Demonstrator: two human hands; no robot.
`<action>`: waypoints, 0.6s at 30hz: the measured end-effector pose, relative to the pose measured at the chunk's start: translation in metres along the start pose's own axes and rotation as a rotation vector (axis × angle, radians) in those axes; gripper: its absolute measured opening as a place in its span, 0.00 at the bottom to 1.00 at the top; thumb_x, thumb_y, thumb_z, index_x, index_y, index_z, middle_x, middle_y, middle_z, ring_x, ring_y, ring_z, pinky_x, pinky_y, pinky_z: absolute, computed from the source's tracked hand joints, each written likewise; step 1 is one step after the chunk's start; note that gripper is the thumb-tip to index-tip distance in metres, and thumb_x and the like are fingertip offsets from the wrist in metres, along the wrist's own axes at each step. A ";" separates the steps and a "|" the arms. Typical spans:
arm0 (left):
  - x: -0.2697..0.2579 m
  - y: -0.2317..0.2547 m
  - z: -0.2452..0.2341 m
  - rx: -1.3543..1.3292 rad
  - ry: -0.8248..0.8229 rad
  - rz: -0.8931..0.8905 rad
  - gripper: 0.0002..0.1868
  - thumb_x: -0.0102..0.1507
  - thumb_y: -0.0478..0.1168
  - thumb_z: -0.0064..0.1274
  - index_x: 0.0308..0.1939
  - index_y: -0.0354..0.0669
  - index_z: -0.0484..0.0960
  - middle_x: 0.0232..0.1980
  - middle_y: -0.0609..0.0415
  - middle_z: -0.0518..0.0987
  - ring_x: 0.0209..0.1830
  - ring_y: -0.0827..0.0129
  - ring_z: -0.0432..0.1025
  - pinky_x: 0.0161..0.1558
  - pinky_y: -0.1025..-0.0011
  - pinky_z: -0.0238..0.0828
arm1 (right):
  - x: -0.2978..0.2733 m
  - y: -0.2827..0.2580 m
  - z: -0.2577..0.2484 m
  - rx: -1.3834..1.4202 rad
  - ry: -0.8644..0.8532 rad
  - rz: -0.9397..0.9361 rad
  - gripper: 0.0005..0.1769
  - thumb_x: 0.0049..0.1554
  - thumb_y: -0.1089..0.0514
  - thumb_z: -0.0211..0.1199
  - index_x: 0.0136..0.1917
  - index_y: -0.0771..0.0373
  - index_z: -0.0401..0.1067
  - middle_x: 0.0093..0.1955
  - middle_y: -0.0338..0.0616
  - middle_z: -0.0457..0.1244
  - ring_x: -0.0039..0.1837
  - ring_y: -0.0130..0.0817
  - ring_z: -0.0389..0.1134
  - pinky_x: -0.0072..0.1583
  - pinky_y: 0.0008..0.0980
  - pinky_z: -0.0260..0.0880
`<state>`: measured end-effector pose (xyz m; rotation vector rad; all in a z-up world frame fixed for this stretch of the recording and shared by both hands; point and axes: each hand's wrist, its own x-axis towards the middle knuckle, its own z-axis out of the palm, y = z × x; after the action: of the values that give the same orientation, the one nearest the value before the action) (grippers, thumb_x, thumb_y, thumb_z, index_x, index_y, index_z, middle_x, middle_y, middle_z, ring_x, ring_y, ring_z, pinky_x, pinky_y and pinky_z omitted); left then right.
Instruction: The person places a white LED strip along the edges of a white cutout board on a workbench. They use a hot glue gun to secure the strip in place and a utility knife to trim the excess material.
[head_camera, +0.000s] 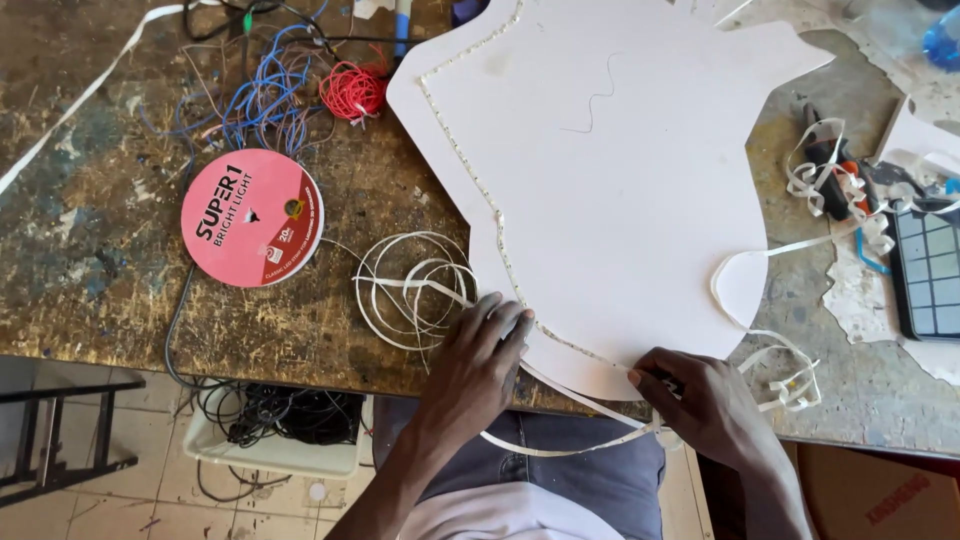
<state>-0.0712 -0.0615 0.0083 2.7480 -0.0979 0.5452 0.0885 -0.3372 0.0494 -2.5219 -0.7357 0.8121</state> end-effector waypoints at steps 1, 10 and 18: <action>0.001 0.000 0.002 -0.010 -0.026 -0.040 0.25 0.73 0.34 0.58 0.75 0.32 0.80 0.74 0.42 0.76 0.78 0.45 0.67 0.78 0.46 0.67 | 0.001 0.000 0.000 -0.008 0.006 0.004 0.21 0.65 0.34 0.61 0.42 0.46 0.81 0.27 0.36 0.67 0.29 0.33 0.64 0.41 0.37 0.62; 0.000 0.008 0.024 0.104 -0.160 -0.070 0.27 0.72 0.37 0.52 0.76 0.34 0.78 0.80 0.41 0.74 0.86 0.43 0.62 0.82 0.43 0.57 | 0.009 0.000 0.000 -0.052 0.012 -0.016 0.25 0.67 0.32 0.60 0.39 0.48 0.77 0.23 0.38 0.63 0.27 0.34 0.59 0.39 0.38 0.58; -0.019 0.019 0.025 -0.048 -0.109 -0.010 0.33 0.80 0.50 0.49 0.87 0.45 0.66 0.85 0.34 0.67 0.86 0.41 0.63 0.87 0.44 0.54 | 0.009 0.008 0.008 -0.124 0.074 -0.090 0.26 0.67 0.30 0.59 0.36 0.47 0.75 0.24 0.34 0.65 0.27 0.35 0.65 0.38 0.41 0.60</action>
<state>-0.0819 -0.0881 -0.0150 2.7293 -0.1215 0.3848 0.0929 -0.3367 0.0350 -2.5905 -0.8930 0.6573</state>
